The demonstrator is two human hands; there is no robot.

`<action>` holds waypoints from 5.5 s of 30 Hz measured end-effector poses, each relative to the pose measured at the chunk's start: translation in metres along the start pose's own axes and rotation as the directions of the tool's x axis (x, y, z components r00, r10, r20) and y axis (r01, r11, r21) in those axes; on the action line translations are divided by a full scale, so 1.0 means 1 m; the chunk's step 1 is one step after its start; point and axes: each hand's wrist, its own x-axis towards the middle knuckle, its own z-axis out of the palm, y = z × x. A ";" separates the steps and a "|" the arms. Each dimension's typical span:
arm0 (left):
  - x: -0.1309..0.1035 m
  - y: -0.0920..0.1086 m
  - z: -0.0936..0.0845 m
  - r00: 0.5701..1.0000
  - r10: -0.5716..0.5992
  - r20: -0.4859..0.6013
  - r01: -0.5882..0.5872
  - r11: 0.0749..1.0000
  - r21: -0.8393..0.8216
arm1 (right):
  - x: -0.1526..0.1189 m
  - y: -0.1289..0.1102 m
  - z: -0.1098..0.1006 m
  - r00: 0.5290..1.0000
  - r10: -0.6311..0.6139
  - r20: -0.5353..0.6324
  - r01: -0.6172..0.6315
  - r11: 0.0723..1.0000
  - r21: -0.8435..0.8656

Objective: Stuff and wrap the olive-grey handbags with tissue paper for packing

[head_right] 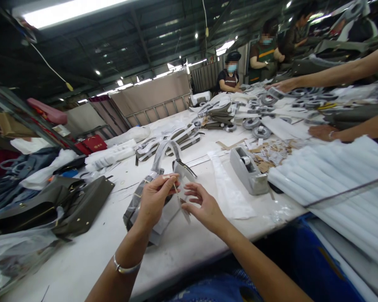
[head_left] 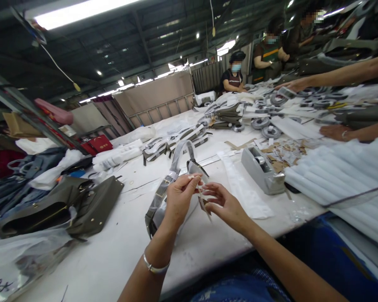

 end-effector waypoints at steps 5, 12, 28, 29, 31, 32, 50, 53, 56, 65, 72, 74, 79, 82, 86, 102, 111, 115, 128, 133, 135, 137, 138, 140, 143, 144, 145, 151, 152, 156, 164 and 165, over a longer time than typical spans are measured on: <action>0.000 0.000 0.003 1.000 0.010 -0.029 -0.010 1.000 0.000 | -0.023 -0.006 0.000 0.948 -0.246 -0.204 0.192 0.949 -0.251; 0.003 -0.001 0.011 0.999 0.040 -0.007 -0.040 0.999 -0.011 | -0.030 -0.010 0.007 0.861 -0.494 -0.120 0.300 0.684 -0.664; 0.003 -0.002 0.019 0.998 0.053 0.020 -0.054 0.997 0.057 | -0.019 0.002 0.001 0.915 -0.265 -0.304 0.086 0.864 -0.496; 0.002 -0.002 0.018 0.998 0.051 0.021 -0.052 0.997 0.055 | -0.018 0.002 -0.002 0.923 -0.239 -0.300 0.072 0.877 -0.476; 0.002 -0.003 0.017 0.999 0.042 0.016 -0.043 0.998 0.042 | -0.017 0.001 -0.009 0.934 -0.215 -0.287 0.068 0.892 -0.448; 0.002 -0.003 0.016 0.999 0.036 0.010 -0.036 0.999 0.035 | -0.016 0.000 -0.013 0.935 -0.214 -0.284 0.072 0.897 -0.436; -0.005 -0.016 0.018 0.980 -0.179 0.083 0.192 0.964 -0.185 | -0.017 -0.030 -0.030 0.963 0.269 -0.018 -0.249 0.914 0.320; -0.005 -0.016 0.018 0.976 -0.199 0.087 0.214 0.945 -0.247 | -0.016 -0.024 -0.031 0.967 0.256 -0.008 -0.242 0.922 0.303; -0.005 -0.017 0.016 0.983 -0.174 0.062 0.184 0.944 -0.273 | -0.015 -0.018 -0.032 0.968 0.236 -0.084 -0.210 0.948 0.240; -0.004 -0.014 0.013 0.967 -0.218 0.135 0.254 0.892 -0.374 | -0.010 -0.017 -0.030 0.953 0.196 -0.230 -0.154 0.970 0.189; -0.002 -0.010 0.005 0.974 -0.173 0.144 0.207 0.940 -0.271 | -0.007 -0.015 -0.035 0.932 0.354 -0.071 -0.301 0.872 0.387; -0.002 -0.010 0.003 0.974 -0.180 0.139 0.214 0.932 -0.292 | -0.007 -0.009 -0.037 0.922 0.385 -0.033 -0.332 0.832 0.444; 0.000 -0.009 -0.002 0.968 -0.205 0.148 0.246 0.895 -0.372 | -0.006 0.002 -0.040 0.913 0.405 0.057 -0.371 0.764 0.528; 0.001 -0.005 -0.005 0.973 -0.191 0.133 0.229 0.885 -0.405 | -0.007 0.004 -0.040 0.908 0.411 0.080 -0.391 0.763 0.514; 0.001 0.001 -0.009 0.977 -0.170 0.131 0.210 0.882 -0.423 | -0.009 0.005 -0.035 0.904 0.416 0.102 -0.414 0.787 0.457; -0.007 0.010 -0.007 0.975 -0.104 0.194 0.169 0.920 -0.354 | -0.017 0.004 -0.007 0.998 0.063 0.009 -0.063 0.997 -0.053; -0.016 0.015 -0.007 0.964 -0.100 0.246 0.176 0.936 -0.306 | -0.012 -0.037 0.027 0.982 -0.184 0.044 0.189 0.940 -0.284; -0.020 0.018 -0.012 0.969 -0.117 0.219 0.187 0.924 -0.333 | -0.009 -0.035 0.042 0.994 -0.108 -0.026 0.102 0.977 -0.190; -0.034 0.023 -0.024 0.982 -0.135 0.130 0.180 0.878 -0.444 | -0.021 -0.018 0.046 0.984 -0.091 0.151 0.118 0.975 -0.186; -0.046 0.024 -0.032 0.982 -0.145 0.122 0.184 0.885 -0.428 | -0.023 -0.033 0.062 0.988 -0.004 0.157 -0.005 0.998 0.056; -0.050 0.025 -0.042 0.989 -0.132 0.072 0.150 0.902 -0.404 | -0.026 -0.035 0.065 0.985 0.072 0.160 -0.090 0.990 0.108; -0.054 0.025 -0.054 0.992 -0.121 0.029 0.123 0.923 -0.366 | -0.028 -0.035 0.066 0.977 0.143 0.158 -0.171 0.969 0.179; -0.056 0.025 -0.061 0.993 -0.116 0.015 0.114 0.933 -0.341 | -0.028 -0.035 0.066 0.971 0.179 0.160 -0.211 0.954 0.212; -0.059 0.024 -0.075 0.994 -0.105 0.006 0.103 0.959 -0.264 | -0.026 -0.036 0.067 0.958 0.237 0.160 -0.269 0.935 0.229; -0.062 0.025 -0.098 0.993 -0.108 0.040 0.110 0.992 -0.068 | -0.019 -0.036 0.070 0.947 0.282 0.156 -0.299 0.950 0.093; -0.062 0.025 -0.107 0.992 -0.115 0.042 0.115 0.993 -0.004 | -0.016 -0.035 0.070 0.943 0.296 0.154 -0.304 0.952 0.034; -0.062 0.025 -0.116 0.992 -0.123 0.030 0.121 0.992 0.047 | -0.013 -0.032 0.071 0.939 0.307 0.152 -0.307 0.951 -0.025; -0.048 0.010 -0.162 0.985 -0.085 -0.148 0.112 0.976 0.185 | 0.003 -0.009 0.083 0.945 0.286 0.159 -0.239 0.935 -0.263; -0.045 0.005 -0.167 0.987 -0.090 -0.135 0.116 0.973 0.200 | 0.006 -0.007 0.086 0.946 0.276 0.170 -0.223 0.935 -0.275; -0.031 -0.014 -0.177 0.984 -0.155 0.083 0.123 0.944 0.305 | 0.017 -0.008 0.104 0.954 0.224 0.197 -0.159 0.941 -0.300; -0.006 -0.021 -0.181 0.938 -0.196 0.285 0.075 0.921 0.383 | 0.036 -0.012 0.128 0.964 0.180 0.197 -0.125 0.957 -0.262; -0.005 -0.022 -0.181 0.928 -0.208 0.309 0.085 0.927 0.366 | 0.037 -0.011 0.129 0.964 0.180 0.198 -0.126 0.958 -0.258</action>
